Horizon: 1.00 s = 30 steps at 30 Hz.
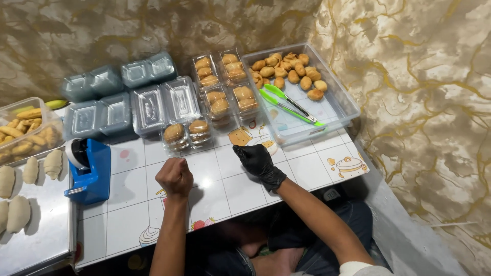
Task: Packing small pastries into plastic containers at a workstation.
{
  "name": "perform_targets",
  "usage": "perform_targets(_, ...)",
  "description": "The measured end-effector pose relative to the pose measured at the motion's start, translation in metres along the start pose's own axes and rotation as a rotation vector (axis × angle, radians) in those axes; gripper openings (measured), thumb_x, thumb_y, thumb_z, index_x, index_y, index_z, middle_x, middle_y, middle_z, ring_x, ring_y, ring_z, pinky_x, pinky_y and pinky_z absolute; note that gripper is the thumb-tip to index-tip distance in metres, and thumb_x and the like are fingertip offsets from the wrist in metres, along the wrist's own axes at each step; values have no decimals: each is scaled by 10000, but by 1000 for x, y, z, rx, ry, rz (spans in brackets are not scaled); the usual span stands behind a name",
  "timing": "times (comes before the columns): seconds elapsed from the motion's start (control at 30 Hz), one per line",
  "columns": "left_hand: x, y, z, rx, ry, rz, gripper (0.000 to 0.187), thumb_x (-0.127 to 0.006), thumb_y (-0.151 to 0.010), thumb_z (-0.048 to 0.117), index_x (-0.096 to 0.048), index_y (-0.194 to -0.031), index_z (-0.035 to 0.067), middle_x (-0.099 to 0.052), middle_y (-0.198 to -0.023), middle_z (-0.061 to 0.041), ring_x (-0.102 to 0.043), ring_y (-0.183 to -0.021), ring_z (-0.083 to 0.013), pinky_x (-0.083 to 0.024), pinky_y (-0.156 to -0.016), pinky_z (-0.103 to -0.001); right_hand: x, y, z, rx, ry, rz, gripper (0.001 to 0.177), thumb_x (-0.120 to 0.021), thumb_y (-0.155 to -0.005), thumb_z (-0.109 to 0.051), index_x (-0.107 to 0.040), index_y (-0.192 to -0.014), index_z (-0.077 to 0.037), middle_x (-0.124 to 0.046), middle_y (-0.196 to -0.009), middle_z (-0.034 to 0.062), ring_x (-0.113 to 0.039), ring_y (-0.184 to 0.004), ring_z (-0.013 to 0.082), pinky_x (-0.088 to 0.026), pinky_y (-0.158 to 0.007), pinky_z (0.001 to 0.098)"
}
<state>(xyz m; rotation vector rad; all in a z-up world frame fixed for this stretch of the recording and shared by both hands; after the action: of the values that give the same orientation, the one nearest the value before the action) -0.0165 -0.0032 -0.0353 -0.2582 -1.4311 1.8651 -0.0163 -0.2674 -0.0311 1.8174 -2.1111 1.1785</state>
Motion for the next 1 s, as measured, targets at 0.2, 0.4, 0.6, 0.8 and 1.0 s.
perform_targets(0.2, 0, -7, 13, -38, 9, -130, 570, -492, -1105, 285, -426, -553, 162, -329, -397, 13, -400, -346, -170, -317, -349, -256, 9, 1, -12, 23, 184, -57, 527, -523, -1014, -439, -537, -562, -168, -595, -485, 80, -683, -602, 361, -540, -593, 360)
perform_targets(0.4, -2, -2, 8, -34, 20, -198, 561, -495, -1135, 267, -453, -587, 156, -336, -415, 14, -401, -365, -150, -315, -384, -248, 1, -2, -3, -49, 328, -116, 530, -511, -957, -591, -531, -637, -169, -623, -566, 136, -702, -706, 384, -547, -669, 447)
perform_targets(0.6, -4, 7, 3, -31, 28, -235, 563, -522, -1147, 251, -474, -598, 135, -370, -425, -4, -443, -378, -167, -335, -401, -254, 4, -3, -21, -42, 405, -224, 527, -465, -942, -606, -611, -695, -164, -665, -616, 134, -723, -778, 377, -556, -727, 470)
perform_targets(0.8, -8, 15, -3, -6, 57, -254, 567, -522, -1146, 258, -491, -592, 142, -356, -409, 14, -424, -364, -144, -330, -415, -237, 2, -4, -15, -65, 401, -242, 484, -504, -915, -626, -600, -684, -212, -655, -596, 76, -729, -773, 318, -556, -728, 428)
perform_targets(1.0, -10, 21, -8, 14, 63, -245, 571, -533, -1141, 245, -478, -582, 145, -342, -406, 14, -407, -359, -146, -333, -420, -240, 7, -5, -8, -106, 359, -290, 431, -556, -894, -613, -588, -705, -227, -666, -632, 44, -727, -826, 299, -558, -748, 429)
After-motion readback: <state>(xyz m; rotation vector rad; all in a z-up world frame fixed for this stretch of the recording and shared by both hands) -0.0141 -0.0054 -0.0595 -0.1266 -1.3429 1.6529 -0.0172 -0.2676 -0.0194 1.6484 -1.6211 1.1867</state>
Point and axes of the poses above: each hand's wrist, its own y-axis away from the middle knuckle, its own x-axis out of the back of the hand, z = x × y, the point moved 2 cm from there along -y, towards the middle knuckle
